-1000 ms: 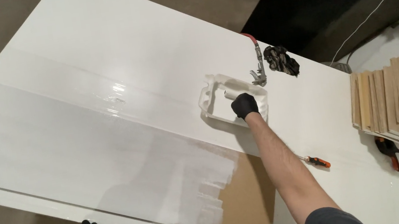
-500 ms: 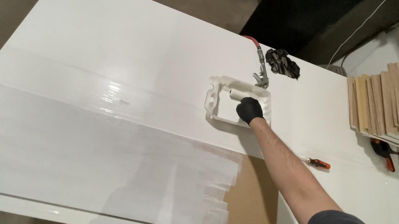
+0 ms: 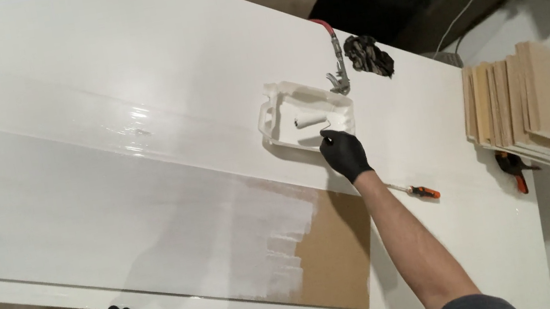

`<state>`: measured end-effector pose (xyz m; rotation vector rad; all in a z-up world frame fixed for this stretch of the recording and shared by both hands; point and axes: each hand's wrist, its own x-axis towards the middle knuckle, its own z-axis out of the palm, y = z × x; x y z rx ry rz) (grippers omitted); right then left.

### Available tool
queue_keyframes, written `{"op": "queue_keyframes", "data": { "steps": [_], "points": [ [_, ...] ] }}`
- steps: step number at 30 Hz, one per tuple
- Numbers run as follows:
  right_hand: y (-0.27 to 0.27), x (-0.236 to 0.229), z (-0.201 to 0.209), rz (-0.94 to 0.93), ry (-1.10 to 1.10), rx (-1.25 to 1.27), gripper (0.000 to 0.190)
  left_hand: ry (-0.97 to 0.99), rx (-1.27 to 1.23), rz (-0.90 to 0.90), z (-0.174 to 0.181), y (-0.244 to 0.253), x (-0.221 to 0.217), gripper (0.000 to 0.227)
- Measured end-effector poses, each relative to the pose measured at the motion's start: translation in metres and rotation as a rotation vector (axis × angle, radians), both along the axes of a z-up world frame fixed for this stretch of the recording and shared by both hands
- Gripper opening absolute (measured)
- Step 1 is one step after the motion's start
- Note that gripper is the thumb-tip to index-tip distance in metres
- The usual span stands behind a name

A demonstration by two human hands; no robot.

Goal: The person paints a rectangular wooden board white using a small paint roller. They repeatedly dip the roller into a paint tray to reload it and apply the paint in long, even strokes across the surface of the board.

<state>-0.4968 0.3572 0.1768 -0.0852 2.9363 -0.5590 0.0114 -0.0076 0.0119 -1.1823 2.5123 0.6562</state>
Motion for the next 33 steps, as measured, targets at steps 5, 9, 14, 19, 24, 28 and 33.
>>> {"op": "queue_keyframes", "data": {
  "steps": [5,9,14,19,24,28,33],
  "points": [
    [0.094,0.091,0.013,0.613,0.143,-0.057,0.042,-0.162,0.120,0.075,0.016,-0.007,-0.009,0.065],
    [0.186,0.126,-0.022,0.711,-0.025,-0.024,0.047,-0.077,0.040,0.008,-0.002,-0.011,0.004,0.064],
    [0.196,0.110,-0.048,0.772,-0.233,0.030,0.040,-0.059,-0.083,-0.050,0.007,-0.013,0.007,0.050],
    [0.083,0.091,-0.063,0.954,-0.127,0.014,0.036,-0.181,0.066,0.080,0.043,-0.014,-0.012,0.062],
    [0.084,0.091,-0.052,0.926,-0.216,-0.003,0.034,-0.111,0.106,0.182,0.041,-0.013,-0.009,0.065],
    [0.207,0.099,-0.061,0.957,-0.142,0.062,0.041,-0.084,0.091,0.149,0.036,-0.011,-0.004,0.065],
    [0.247,0.108,-0.058,0.877,-0.136,0.009,0.047,-0.101,0.060,0.096,0.028,-0.010,0.001,0.068]
  ]
}}
